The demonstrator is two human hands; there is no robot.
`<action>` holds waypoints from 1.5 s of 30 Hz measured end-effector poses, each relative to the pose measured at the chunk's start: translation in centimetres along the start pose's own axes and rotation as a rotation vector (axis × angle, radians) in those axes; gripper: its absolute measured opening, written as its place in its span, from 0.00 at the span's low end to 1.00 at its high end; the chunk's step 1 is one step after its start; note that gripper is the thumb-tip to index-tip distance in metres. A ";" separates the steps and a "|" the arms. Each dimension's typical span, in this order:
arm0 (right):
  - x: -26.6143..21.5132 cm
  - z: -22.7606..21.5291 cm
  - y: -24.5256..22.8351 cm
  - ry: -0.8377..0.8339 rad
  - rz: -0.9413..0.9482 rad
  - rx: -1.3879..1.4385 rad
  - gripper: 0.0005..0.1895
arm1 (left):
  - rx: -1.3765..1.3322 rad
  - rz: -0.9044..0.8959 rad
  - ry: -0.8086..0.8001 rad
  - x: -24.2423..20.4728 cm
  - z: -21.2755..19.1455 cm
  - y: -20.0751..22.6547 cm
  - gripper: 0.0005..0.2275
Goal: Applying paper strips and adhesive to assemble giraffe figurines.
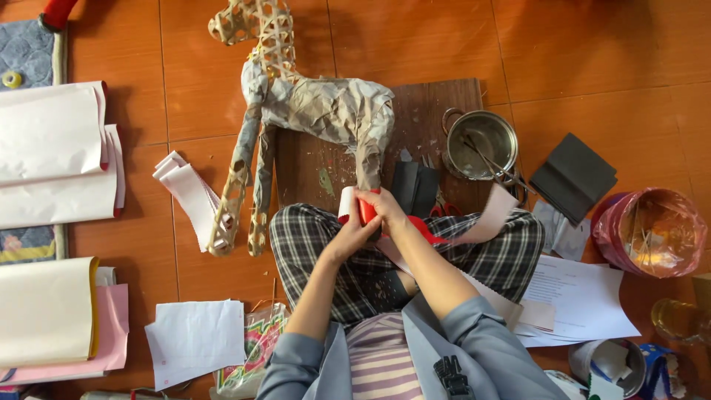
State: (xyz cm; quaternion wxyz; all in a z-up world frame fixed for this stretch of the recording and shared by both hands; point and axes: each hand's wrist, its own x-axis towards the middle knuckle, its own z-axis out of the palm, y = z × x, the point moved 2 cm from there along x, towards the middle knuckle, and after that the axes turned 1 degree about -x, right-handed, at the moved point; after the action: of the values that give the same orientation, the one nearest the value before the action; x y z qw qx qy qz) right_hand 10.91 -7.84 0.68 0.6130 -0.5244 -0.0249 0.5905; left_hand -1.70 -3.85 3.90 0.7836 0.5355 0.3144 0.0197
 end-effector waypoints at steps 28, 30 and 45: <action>-0.4 -6.3 3.9 0.310 -0.227 0.528 0.06 | -0.065 0.137 0.355 4.0 1.0 -0.3 0.29; -0.2 -8.4 3.0 0.257 -0.207 0.528 0.06 | -0.135 0.133 0.304 4.1 1.3 -0.4 0.28; -11.2 -5.9 -6.7 0.704 -0.631 -1.929 0.42 | 0.062 0.125 0.428 3.8 1.3 1.3 0.23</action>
State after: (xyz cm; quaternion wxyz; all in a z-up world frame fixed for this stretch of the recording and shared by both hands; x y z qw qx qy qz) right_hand 16.08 -18.25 9.17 0.0377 -0.8975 -0.4367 -0.0476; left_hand 2.43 -2.98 3.46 0.6796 0.5613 0.4401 0.1714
